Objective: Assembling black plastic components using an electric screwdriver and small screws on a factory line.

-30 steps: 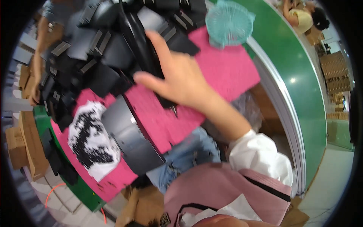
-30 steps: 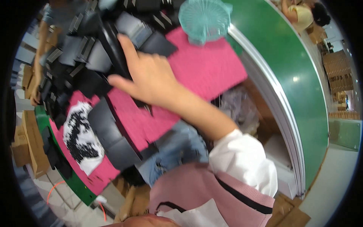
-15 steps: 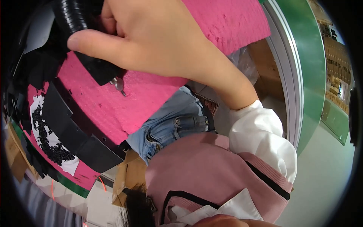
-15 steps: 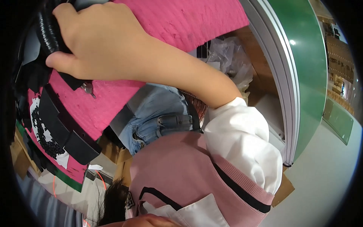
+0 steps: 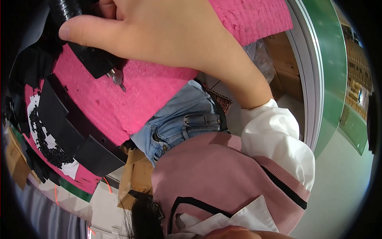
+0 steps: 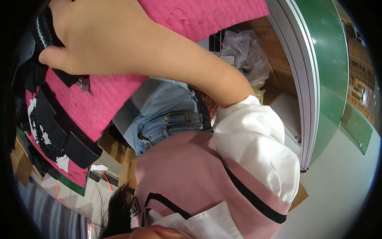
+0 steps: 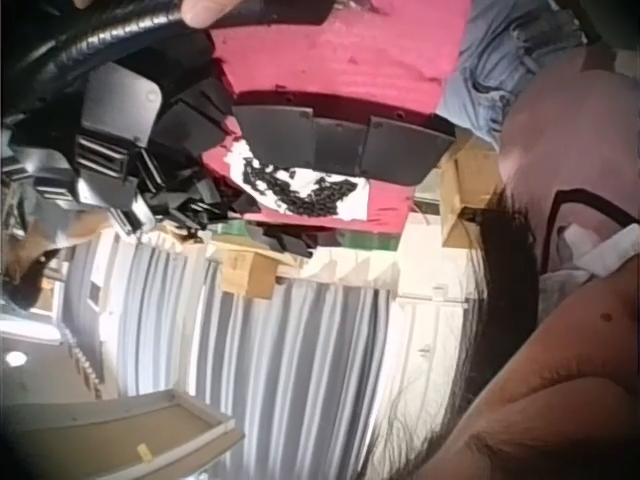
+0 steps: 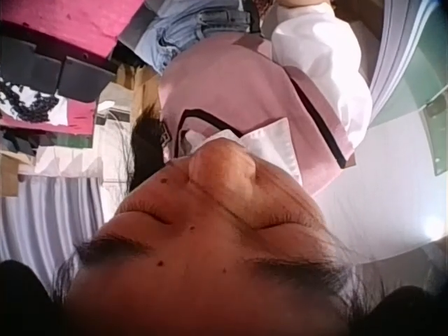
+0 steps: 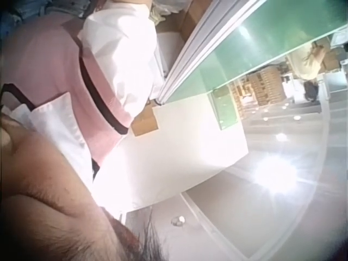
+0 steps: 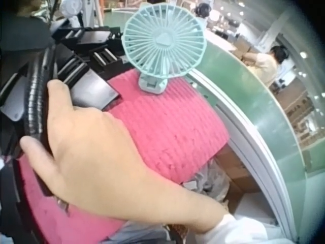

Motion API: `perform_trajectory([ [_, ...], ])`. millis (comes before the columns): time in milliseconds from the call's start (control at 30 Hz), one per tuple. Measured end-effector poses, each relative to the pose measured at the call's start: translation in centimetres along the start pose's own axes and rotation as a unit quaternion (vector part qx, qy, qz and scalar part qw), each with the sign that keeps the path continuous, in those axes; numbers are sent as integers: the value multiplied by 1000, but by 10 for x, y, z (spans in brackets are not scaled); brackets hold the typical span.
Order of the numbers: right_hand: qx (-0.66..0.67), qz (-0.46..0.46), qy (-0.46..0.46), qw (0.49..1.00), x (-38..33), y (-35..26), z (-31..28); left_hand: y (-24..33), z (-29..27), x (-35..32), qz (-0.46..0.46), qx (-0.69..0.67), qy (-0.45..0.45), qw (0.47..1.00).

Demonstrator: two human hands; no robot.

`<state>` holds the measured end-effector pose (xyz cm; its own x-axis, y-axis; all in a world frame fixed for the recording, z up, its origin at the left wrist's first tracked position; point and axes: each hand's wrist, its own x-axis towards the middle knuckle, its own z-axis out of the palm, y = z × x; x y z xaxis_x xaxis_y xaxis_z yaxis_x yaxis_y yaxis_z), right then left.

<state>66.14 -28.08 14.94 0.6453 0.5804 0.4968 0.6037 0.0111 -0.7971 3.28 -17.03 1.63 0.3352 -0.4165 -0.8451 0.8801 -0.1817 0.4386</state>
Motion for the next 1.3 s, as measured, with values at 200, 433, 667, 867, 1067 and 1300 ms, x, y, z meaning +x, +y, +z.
perform_trajectory([
  [200, -10, -7, 11, 1000, -5, -2, 0, -5, 5, 5, 2, -15, -42, 999],
  [433, -34, -31, 42, 998, -3, 4, 1, -3, -3, 16, 5, -28, -95, 995],
  [667, -89, 0, 15, 996, 8, -8, 3, 7, -34, 38, 39, -35, -63, 997],
  [867, -229, -267, 16, 936, 13, -26, 6, 16, -77, 59, 118, -35, 81, 989],
  [1067, -275, -327, -321, 845, 33, -80, 53, 18, -83, 76, 193, -58, 152, 967],
  [1300, -238, -365, -447, 781, 63, -90, 65, 202, -107, -19, 383, -46, 248, 889],
])
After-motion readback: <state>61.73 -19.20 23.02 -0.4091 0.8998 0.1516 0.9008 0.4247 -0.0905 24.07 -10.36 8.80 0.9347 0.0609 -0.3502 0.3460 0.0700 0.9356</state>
